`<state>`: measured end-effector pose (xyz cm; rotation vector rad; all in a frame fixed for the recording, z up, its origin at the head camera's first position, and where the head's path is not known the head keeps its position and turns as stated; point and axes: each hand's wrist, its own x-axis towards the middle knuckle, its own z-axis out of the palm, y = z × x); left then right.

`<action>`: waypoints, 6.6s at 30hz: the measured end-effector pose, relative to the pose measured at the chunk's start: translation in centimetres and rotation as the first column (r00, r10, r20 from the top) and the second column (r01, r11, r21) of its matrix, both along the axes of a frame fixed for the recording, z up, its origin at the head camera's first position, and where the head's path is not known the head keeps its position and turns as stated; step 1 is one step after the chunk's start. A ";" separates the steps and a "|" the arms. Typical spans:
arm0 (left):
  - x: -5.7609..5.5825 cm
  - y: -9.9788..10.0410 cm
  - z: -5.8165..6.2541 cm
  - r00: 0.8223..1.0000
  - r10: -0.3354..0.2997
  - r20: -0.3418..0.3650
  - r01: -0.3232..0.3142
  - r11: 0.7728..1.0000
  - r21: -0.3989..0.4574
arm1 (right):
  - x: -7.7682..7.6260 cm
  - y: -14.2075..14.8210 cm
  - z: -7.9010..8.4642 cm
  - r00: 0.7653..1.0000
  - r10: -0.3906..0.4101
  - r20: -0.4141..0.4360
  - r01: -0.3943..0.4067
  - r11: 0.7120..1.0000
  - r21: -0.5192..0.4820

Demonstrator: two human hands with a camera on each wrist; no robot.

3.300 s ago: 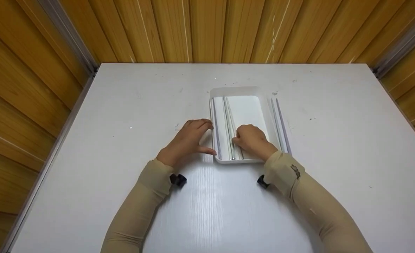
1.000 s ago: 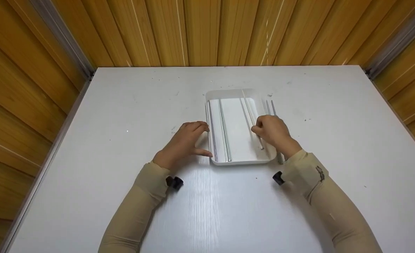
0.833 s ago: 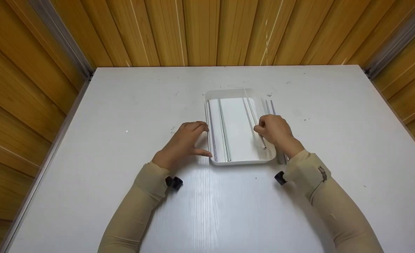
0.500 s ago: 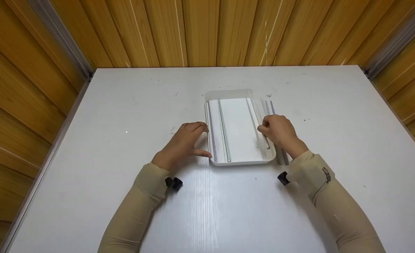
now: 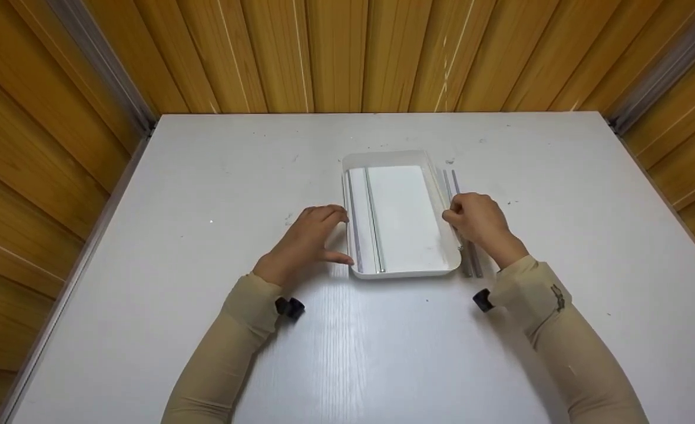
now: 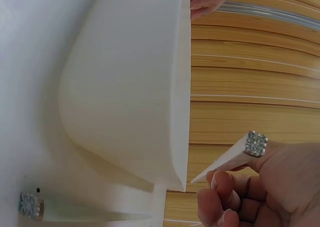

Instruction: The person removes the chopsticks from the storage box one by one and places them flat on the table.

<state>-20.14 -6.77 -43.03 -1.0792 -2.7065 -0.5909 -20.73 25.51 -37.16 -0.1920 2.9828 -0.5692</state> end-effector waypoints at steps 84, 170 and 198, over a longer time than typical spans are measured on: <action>0.0 -0.5 -0.2 1.000 -0.001 0.025 0.000 0.999 0.036 | 0.8 5.9 -3.3 0.975 -0.079 0.210 0.064 0.995 0.077; -0.1 0.1 0.1 0.998 0.021 0.052 -0.021 1.000 -0.006 | -0.3 -0.2 0.0 1.000 -0.016 0.018 0.016 1.000 0.006; -0.1 0.0 0.2 0.998 0.009 0.064 -0.010 1.000 0.018 | -0.8 -4.3 -1.9 0.998 0.032 0.049 -0.032 0.999 0.000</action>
